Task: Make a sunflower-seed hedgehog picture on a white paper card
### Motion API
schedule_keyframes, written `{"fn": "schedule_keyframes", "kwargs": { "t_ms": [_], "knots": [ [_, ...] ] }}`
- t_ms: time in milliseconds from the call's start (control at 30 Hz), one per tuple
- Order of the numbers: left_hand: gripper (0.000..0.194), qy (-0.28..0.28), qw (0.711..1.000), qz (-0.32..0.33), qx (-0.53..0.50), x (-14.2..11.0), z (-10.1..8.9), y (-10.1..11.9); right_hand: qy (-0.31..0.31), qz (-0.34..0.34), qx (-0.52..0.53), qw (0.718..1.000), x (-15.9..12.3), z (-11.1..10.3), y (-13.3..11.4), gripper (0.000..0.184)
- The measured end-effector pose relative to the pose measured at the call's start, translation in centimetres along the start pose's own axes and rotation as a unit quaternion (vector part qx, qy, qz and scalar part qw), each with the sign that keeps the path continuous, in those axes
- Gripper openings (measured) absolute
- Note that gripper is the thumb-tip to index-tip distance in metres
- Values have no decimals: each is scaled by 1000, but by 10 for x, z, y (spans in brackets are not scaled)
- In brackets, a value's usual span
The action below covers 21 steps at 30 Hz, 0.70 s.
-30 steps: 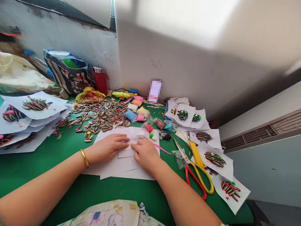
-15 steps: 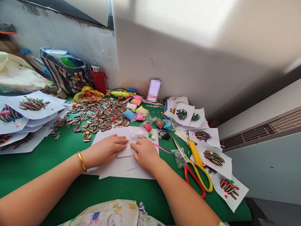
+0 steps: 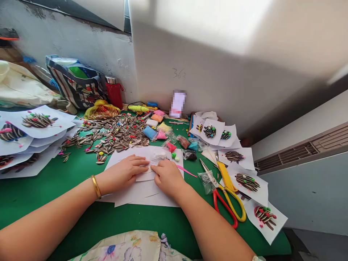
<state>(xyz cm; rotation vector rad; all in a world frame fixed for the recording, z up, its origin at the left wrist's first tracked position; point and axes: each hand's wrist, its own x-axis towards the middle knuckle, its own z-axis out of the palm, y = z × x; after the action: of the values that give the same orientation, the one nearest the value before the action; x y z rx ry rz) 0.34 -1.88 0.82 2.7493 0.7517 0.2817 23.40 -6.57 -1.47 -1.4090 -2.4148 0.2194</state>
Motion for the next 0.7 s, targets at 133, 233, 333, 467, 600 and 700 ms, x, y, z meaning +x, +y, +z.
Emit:
{"fn": "schedule_keyframes", "kwargs": {
  "t_ms": [133, 233, 333, 467, 600, 700],
  "knots": [
    [44, 3, 1000, 3, -5, 2, -5, 0, -3, 2, 2, 1000, 0, 0, 0, 41],
    [43, 10, 1000, 6, 2, 3, -6, 1, -3, 3, 5, 1000, 0, 0, 0, 41],
    [44, 14, 1000, 8, 15, 2, -4, 2, -2, 4, 6, 1000, 0, -1, 0, 41],
    [46, 13, 1000, 7, 18, 1, -1, 1, -4, 5, 3, 1000, 0, -2, -1, 40],
    [42, 17, 1000, 5, 5, 2, -2, -1, -2, 2, 3, 1000, 0, -2, -1, 41],
    [41, 17, 1000, -3, 1, 3, -3, 0, -4, 2, 3, 1000, 0, -3, -1, 41]
  ]
}}
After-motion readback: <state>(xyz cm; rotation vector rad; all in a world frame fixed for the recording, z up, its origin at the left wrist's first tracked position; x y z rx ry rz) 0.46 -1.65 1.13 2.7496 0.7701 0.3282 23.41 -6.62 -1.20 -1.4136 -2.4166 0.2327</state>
